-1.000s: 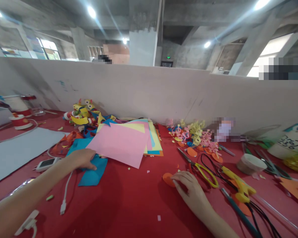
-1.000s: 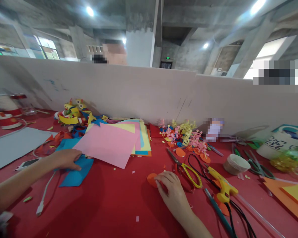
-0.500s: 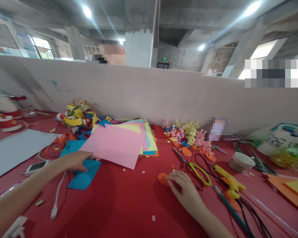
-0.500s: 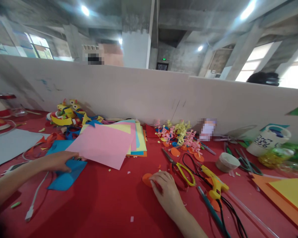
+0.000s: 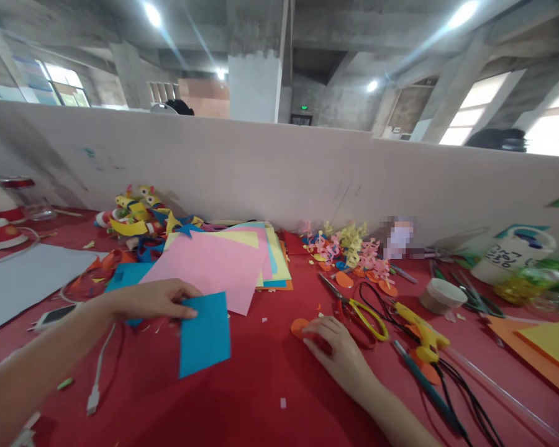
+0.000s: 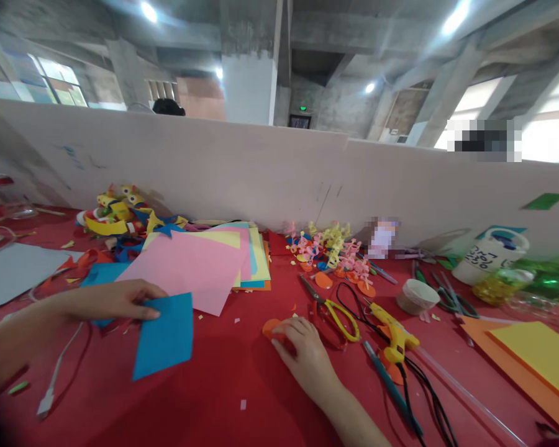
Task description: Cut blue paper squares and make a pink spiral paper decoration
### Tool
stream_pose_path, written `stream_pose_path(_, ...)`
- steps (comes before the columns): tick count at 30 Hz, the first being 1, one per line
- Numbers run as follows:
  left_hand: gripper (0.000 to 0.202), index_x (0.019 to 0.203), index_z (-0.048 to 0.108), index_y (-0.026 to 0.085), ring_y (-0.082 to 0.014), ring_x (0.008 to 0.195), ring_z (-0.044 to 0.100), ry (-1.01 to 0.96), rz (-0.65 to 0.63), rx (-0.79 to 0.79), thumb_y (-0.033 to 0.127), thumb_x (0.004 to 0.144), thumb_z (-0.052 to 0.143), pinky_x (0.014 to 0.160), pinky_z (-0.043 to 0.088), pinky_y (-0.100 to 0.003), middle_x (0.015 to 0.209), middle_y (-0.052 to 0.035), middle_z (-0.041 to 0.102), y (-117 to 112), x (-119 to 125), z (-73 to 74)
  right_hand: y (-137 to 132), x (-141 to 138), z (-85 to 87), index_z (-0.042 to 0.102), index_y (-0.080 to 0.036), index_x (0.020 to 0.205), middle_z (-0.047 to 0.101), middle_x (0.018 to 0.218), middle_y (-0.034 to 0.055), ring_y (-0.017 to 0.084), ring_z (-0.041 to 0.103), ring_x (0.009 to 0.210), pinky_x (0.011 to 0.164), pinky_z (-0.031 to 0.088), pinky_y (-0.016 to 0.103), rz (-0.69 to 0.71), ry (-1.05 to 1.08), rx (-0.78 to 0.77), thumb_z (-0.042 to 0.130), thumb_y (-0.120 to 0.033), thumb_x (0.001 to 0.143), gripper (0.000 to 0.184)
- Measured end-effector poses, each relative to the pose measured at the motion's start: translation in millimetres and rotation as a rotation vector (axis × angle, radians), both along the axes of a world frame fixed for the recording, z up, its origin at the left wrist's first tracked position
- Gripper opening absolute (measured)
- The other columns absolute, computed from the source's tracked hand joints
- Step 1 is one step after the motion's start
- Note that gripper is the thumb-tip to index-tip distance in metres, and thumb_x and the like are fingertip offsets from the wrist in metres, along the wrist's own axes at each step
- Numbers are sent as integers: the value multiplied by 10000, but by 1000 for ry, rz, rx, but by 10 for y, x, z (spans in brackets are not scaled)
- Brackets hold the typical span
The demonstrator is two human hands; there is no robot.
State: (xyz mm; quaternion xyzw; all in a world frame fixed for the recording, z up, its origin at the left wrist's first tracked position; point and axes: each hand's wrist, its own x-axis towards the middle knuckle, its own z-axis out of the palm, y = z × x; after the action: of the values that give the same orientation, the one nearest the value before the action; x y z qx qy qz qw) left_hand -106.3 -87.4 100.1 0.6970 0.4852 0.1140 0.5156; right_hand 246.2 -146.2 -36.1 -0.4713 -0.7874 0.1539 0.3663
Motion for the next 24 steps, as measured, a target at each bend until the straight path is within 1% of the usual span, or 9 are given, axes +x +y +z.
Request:
stream_pose_path(2, 146, 733, 697, 157, -153, 556, 557, -78, -97, -54, 291, 695, 655, 535, 413, -227, 626, -24, 645, -10, 345, -37, -36, -31, 57, 595, -200, 849, 650, 818, 54, 186, 593, 789, 758, 462, 328, -57, 123, -64, 475, -304, 878, 161)
stream_pose_path(4, 164, 718, 682, 150, -143, 553, 553, -193, -84, -28, 311, 703, 656, 545, 421, -226, 621, -25, 643, 4, 673, -149, -69, -79, 103, 564, -190, 803, 635, 714, 45, 158, 585, 643, 613, 468, 273, -73, 288, -216, 422, -396, 897, 268)
stream_pose_path(7, 189, 754, 679, 150, -131, 579, 559, -336, -23, -14, 334, 714, 654, 551, 426, -218, 666, -27, 649, 34, 1065, -418, -83, -154, 131, 548, -178, 730, 620, 620, 35, 125, 545, 502, 460, 427, 229, -13, 540, -461, 355, -544, 882, 441)
stream_pose_path(10, 209, 698, 671, 136, -108, 532, 532, -438, 132, -44, 340, 669, 704, 499, 400, -200, 625, -16, 628, 41, 1299, -704, -47, -187, 130, 554, -171, 704, 623, 599, 24, 107, 513, 455, 410, 400, 212, -4, 671, -559, 474, -613, 791, 458)
stream_pose_path(14, 324, 881, 667, 169, -132, 640, 609, -742, 448, -255, 391, 654, 730, 609, 473, -226, 731, -31, 681, -36, 1432, -952, 14, -172, 126, 562, -170, 673, 635, 574, 20, 106, 525, 446, 410, 408, 211, -59, 795, -589, 607, -609, 684, 441)
stream_pose_path(17, 309, 861, 675, 161, -177, 798, 642, -877, 410, -337, 377, 651, 744, 775, 492, -287, 863, -67, 712, -154, 1498, -1025, 18, -174, 114, 595, -164, 652, 649, 582, 29, 113, 551, 461, 431, 430, 217, -61, 828, -594, 617, -592, 685, 430)
stream_pose_path(19, 296, 881, 683, 153, -192, 826, 642, -829, 341, -320, 328, 653, 754, 799, 490, -306, 905, -78, 715, -232, 1546, -1049, 1, -182, 105, 621, -159, 657, 660, 600, 37, 120, 566, 474, 441, 441, 222, -28, 793, -601, 600, -579, 711, 424)
stream_pose_path(21, 250, 837, 692, 144, -186, 791, 642, -776, 336, -281, 310, 660, 750, 775, 496, -296, 868, -75, 722, -282, 1587, -1077, -11, -170, 106, 639, -153, 670, 662, 601, 51, 133, 573, 471, 439, 448, 235, -26, 714, -588, 530, -573, 771, 445)
stream_pose_path(24, 218, 780, 692, 148, -165, 701, 640, -792, 434, -265, 327, 664, 743, 730, 505, -281, 764, -47, 722, -289, 1611, -1125, 23, -72, 123, 680, -150, 797, 691, 714, 89, 182, 622, 601, 558, 504, 292, -165, 432, -360, 415, -470, 878, 424)
